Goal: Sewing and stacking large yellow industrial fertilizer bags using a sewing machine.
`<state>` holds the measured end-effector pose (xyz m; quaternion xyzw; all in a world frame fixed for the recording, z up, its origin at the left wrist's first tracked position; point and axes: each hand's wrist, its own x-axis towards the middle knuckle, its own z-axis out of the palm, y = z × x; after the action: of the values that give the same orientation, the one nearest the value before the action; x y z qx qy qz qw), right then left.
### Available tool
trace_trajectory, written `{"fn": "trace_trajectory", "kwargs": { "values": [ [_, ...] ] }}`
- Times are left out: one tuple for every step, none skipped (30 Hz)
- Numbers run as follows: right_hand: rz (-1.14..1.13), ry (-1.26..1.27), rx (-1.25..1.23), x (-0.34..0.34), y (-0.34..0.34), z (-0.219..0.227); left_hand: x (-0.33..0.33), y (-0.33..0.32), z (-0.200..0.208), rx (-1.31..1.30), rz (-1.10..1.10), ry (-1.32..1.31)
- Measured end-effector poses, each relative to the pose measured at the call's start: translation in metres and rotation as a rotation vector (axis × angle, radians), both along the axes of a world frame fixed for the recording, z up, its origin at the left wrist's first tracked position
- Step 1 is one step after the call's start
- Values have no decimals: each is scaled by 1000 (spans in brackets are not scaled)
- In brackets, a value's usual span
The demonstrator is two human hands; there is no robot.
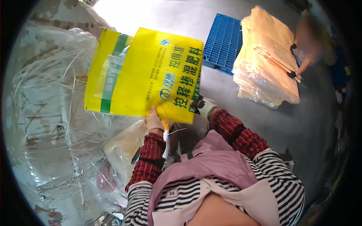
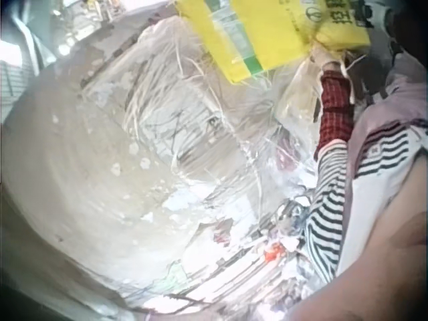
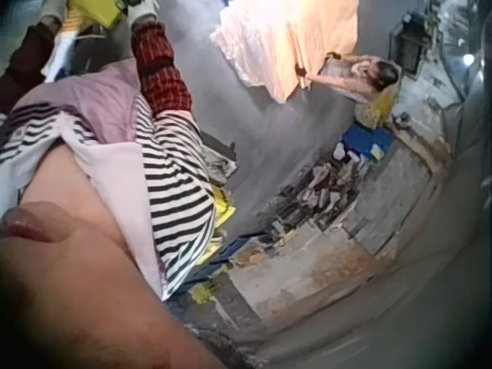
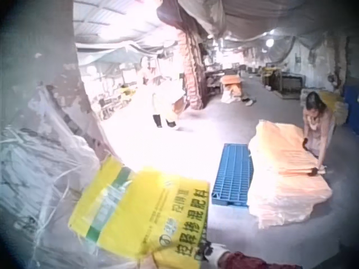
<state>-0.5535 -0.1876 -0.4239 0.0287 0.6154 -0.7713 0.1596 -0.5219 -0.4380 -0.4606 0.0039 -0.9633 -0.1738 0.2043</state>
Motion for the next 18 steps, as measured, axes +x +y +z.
{"fn": "trace_trajectory", "kwargs": {
  "values": [
    [84, -47, -2, 0, 0, 7, -10, 6, -15, 863, 219, -18],
    [117, -50, 10, 3, 5, -7, -12, 9, -35, 1733, 426, -15],
    [140, -147, 51, 5, 14, -27, -12, 11, -66, 1895, 456, 94],
    [151, -250, 93, 6, 26, -49, -10, 11, -91, 1909, 479, 116],
    [154, -343, -57, 3, 41, -68, -11, 8, -117, 1926, 574, 109],
    [189, -268, -89, 13, 63, -101, -6, 15, -150, 1941, 680, 80],
    [133, -272, -22, 12, 59, -110, -20, 3, -145, 2065, 802, 117],
    [96, -278, 62, 16, 67, -122, -19, -2, -159, 2073, 824, 120],
    [68, -299, 177, 16, 67, -133, -18, -17, -176, 1838, 801, -3],
    [38, -314, 294, 17, 69, -145, -18, -31, -194, 1601, 773, -120],
    [117, -272, 302, 19, 92, -179, -20, -36, -211, 1368, 722, -232],
    [185, -226, 315, 21, 117, -207, -26, -34, -221, 1136, 656, -337],
    [480, 31, 1138, 30, 130, -200, -27, -26, -220, 624, 400, -395],
    [197, -156, 812, 41, 177, -234, -45, -3, -204, 115, 95, -375],
    [533, 253, 1384, 47, 159, -236, -35, -35, -231, -185, 125, -330],
    [502, 413, 1718, 58, 225, -284, -46, -9, -240, 1, 97, -213],
    [660, 370, 1720, 75, 213, -307, -37, -47, -262, -157, 85, -473],
    [786, 292, 1747, 72, 200, -277, -19, -60, -271, 96, -77, -666]
  ]
}}
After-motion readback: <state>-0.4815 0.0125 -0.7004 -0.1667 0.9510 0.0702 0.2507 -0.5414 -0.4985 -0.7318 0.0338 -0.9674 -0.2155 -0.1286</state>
